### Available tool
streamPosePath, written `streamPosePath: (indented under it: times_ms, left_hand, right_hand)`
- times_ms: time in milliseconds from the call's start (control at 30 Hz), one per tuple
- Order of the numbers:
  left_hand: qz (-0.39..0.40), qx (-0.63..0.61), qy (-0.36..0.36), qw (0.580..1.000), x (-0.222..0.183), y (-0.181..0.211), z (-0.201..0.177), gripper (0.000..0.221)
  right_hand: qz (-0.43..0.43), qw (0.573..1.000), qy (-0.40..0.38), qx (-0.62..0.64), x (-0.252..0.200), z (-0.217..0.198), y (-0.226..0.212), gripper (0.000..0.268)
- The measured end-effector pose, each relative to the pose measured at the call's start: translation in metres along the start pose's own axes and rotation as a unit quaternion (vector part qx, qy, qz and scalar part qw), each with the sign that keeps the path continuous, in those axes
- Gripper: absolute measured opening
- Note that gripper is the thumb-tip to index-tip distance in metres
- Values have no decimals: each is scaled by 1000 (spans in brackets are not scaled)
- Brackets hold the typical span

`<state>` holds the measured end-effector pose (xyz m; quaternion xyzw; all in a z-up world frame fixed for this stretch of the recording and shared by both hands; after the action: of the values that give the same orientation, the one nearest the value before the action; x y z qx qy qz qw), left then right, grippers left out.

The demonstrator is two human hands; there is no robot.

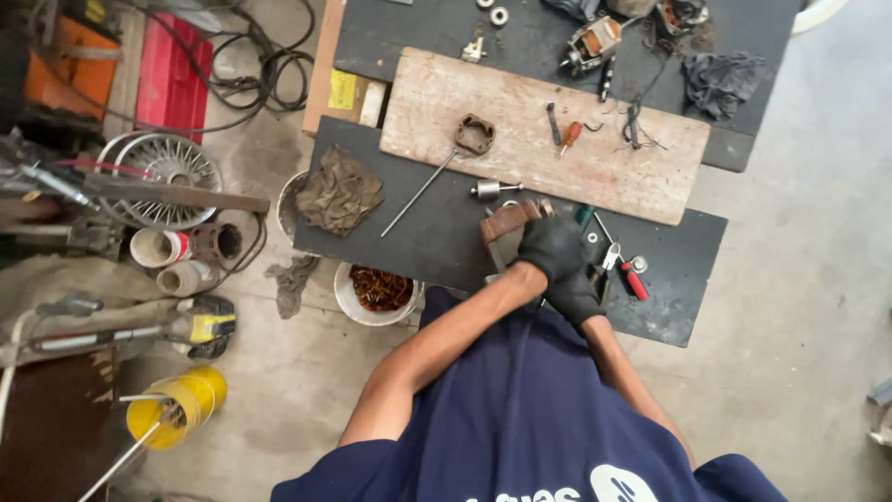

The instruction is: Disassemble an electric motor using hand tools on a repair bench

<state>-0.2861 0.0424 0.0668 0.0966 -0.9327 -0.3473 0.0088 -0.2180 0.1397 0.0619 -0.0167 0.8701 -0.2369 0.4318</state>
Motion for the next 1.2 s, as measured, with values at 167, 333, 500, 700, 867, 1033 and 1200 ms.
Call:
streamPosePath:
  times_ms: [167, 333, 500, 700, 867, 1033, 1200]
  left_hand:
    - [60, 59, -92, 992, -32, 23, 5, 38]
    - [128, -26, -47, 990, -57, 42, -125, 33]
    - [63, -74, 141, 985, -81, -30, -174, 18]
    - [-195, -18, 208, 958, -114, -173, -133, 9]
    - [-287, -148, 177, 930, -131, -227, -116, 9]
    - [-318, -155, 144, 924, -138, -236, -103, 13]
    - [-300, -178, 221, 911, -156, -220, -118, 36]
  right_hand:
    - [-99, 987, -1, 129, -20, 0, -10, 60]
    - [-196, 946, 9, 260, -53, -9, -37, 61]
    - [-210, 961, -45, 176, -70, 3, -71, 63]
    - [-252, 935, -121, 218, -39, 33, -61, 38]
    - [-288, 935, -80, 189, -20, 22, -62, 34]
    - [-275, 956, 101, 37, 16, -24, -57, 17]
    - [-343, 934, 78, 67, 10, -59, -121, 63]
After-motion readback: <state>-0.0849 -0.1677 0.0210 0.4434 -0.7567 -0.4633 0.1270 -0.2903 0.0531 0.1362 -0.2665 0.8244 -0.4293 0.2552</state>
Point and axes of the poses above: each hand's wrist, its own x-axis towards the middle knuckle, its own z-axis out of the palm, y = z × x, the point moved 10 cm from there along x, towards the middle knuckle, and after that the axes turned 5 degrees about -x, right-handed, at the moved point
